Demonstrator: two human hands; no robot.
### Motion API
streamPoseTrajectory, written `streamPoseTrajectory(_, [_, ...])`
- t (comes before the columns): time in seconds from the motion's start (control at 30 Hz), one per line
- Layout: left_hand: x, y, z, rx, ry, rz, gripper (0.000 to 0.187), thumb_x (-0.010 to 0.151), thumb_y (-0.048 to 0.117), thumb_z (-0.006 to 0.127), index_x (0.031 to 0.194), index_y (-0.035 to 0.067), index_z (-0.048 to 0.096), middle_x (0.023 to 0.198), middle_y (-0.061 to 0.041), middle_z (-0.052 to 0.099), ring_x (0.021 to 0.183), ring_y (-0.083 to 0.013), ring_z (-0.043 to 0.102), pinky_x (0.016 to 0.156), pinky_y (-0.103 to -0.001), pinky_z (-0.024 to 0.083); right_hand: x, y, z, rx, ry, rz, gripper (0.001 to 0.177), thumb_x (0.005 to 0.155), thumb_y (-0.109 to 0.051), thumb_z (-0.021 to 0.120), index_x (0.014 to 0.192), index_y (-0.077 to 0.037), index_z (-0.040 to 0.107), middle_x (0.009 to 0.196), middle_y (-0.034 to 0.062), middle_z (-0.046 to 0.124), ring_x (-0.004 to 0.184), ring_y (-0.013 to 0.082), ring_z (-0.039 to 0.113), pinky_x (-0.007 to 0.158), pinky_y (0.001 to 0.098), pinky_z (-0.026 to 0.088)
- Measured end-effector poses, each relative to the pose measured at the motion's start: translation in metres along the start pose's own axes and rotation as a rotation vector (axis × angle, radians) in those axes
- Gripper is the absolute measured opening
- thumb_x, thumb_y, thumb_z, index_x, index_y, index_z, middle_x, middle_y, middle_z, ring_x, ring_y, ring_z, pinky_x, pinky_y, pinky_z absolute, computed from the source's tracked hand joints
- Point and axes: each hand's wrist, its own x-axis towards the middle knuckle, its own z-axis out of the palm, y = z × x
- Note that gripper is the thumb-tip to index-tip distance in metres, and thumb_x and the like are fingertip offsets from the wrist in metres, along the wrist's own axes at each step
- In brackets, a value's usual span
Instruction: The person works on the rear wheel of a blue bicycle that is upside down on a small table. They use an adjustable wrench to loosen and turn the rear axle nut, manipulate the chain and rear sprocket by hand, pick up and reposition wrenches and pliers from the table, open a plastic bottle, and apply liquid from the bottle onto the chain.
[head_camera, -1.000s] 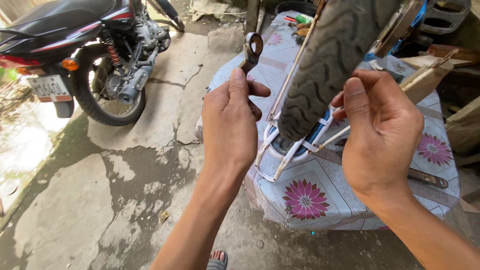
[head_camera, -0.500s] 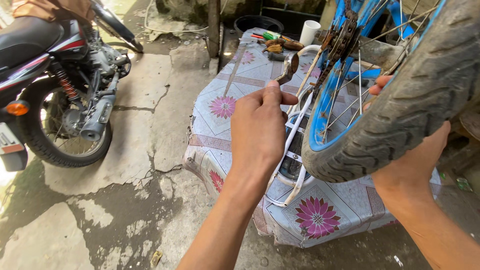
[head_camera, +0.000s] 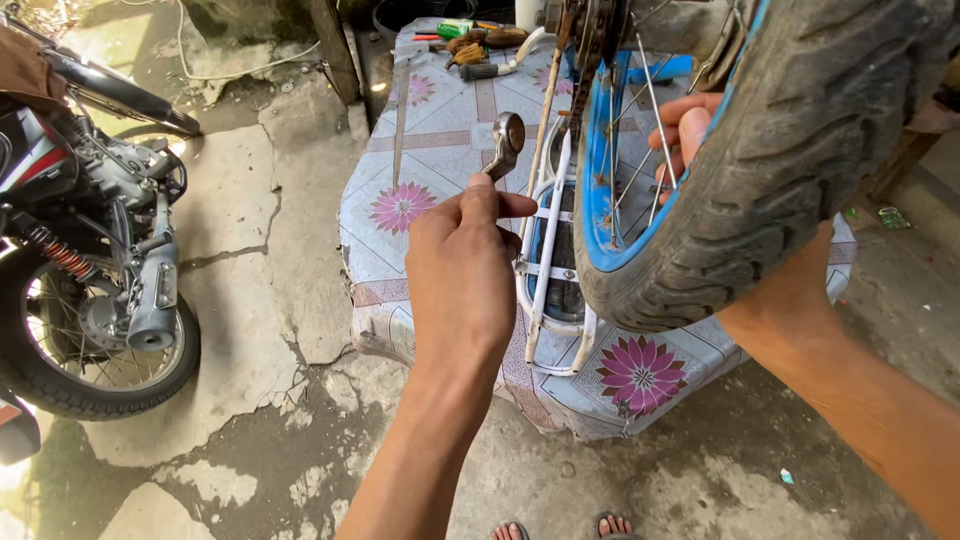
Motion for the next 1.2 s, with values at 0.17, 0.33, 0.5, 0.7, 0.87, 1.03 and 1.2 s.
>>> streamPoseTrajectory(0.17, [0.001, 0.011, -0.005, 0.034, -0.004, -0.001, 0.053, 0.100, 0.036, 0.042, 0.084, 0.002, 0.079, 0.058, -0.006, 0.060, 0.054, -0.0152, 0.053, 0.053, -0.035, 0.043, -0.001, -0.008, 0.001, -0.171, -0.017, -0.062, 0.028, 0.116, -0.029, 0.051, 0.126, -0.005, 0.061, 0.114, 0.0032, 0.067, 0.097, 0.0078, 0.062, 0.084, 0.0265, 0.056])
streamPoseTrajectory(0.33, [0.005, 0.032, -0.007, 0.082, -0.014, 0.000, 0.051, 0.098, 0.036, 0.042, 0.084, 0.004, 0.079, 0.054, -0.005, 0.059, 0.049, -0.0141, 0.050, 0.048, -0.036, 0.040, 0.005, -0.011, 0.003, -0.209, -0.066, -0.121, 0.029, 0.116, -0.029, 0.049, 0.127, -0.004, 0.058, 0.114, 0.0027, 0.064, 0.102, 0.0074, 0.059, 0.091, 0.0260, 0.053])
streamPoseTrajectory(0.5, [0.015, 0.037, -0.017, 0.036, -0.001, 0.023, 0.052, 0.098, 0.036, 0.043, 0.081, 0.002, 0.077, 0.055, -0.004, 0.059, 0.049, -0.0128, 0.051, 0.048, -0.035, 0.041, 0.011, -0.005, 0.007, -0.233, -0.113, -0.101, 0.031, 0.118, -0.031, 0.046, 0.127, -0.003, 0.057, 0.114, 0.0027, 0.064, 0.101, 0.0073, 0.058, 0.091, 0.0253, 0.051])
streamPoseTrajectory(0.7, [0.029, 0.034, -0.021, -0.013, 0.016, 0.053, 0.053, 0.099, 0.037, 0.042, 0.081, 0.002, 0.078, 0.058, -0.004, 0.060, 0.051, -0.0120, 0.052, 0.050, -0.032, 0.042, 0.015, 0.009, 0.001, -0.306, -0.116, -0.111, 0.029, 0.117, -0.026, 0.046, 0.126, -0.002, 0.059, 0.111, 0.0078, 0.067, 0.098, 0.0101, 0.063, 0.084, 0.0262, 0.056])
streamPoseTrajectory(0.87, [0.039, 0.032, -0.023, -0.052, -0.008, 0.086, 0.051, 0.099, 0.035, 0.043, 0.082, 0.002, 0.079, 0.055, -0.004, 0.058, 0.050, -0.0147, 0.051, 0.049, -0.035, 0.041, 0.025, 0.014, 0.004, -0.330, -0.107, -0.230, 0.025, 0.113, -0.020, 0.052, 0.123, 0.001, 0.058, 0.111, 0.0122, 0.067, 0.095, 0.0140, 0.066, 0.081, 0.0312, 0.059])
streamPoseTrajectory(1.03, [0.043, 0.019, -0.013, -0.034, 0.001, 0.115, 0.050, 0.096, 0.037, 0.045, 0.082, 0.005, 0.080, 0.050, -0.004, 0.059, 0.050, -0.0152, 0.057, 0.053, -0.036, 0.045, 0.021, 0.011, 0.008, -0.431, -0.123, -0.227, 0.022, 0.114, -0.018, 0.051, 0.123, 0.001, 0.058, 0.109, 0.0125, 0.066, 0.096, 0.0139, 0.065, 0.081, 0.0319, 0.058])
streamPoseTrajectory(1.2, [0.048, 0.019, 0.005, -0.113, -0.057, 0.060, 0.051, 0.095, 0.039, 0.045, 0.082, 0.004, 0.080, 0.050, -0.004, 0.061, 0.050, -0.0156, 0.060, 0.054, -0.036, 0.047, 0.028, 0.021, 0.001, -0.513, -0.045, -0.252, 0.021, 0.117, -0.018, 0.053, 0.120, 0.002, 0.060, 0.111, 0.0110, 0.070, 0.096, 0.0139, 0.066, 0.080, 0.0309, 0.055])
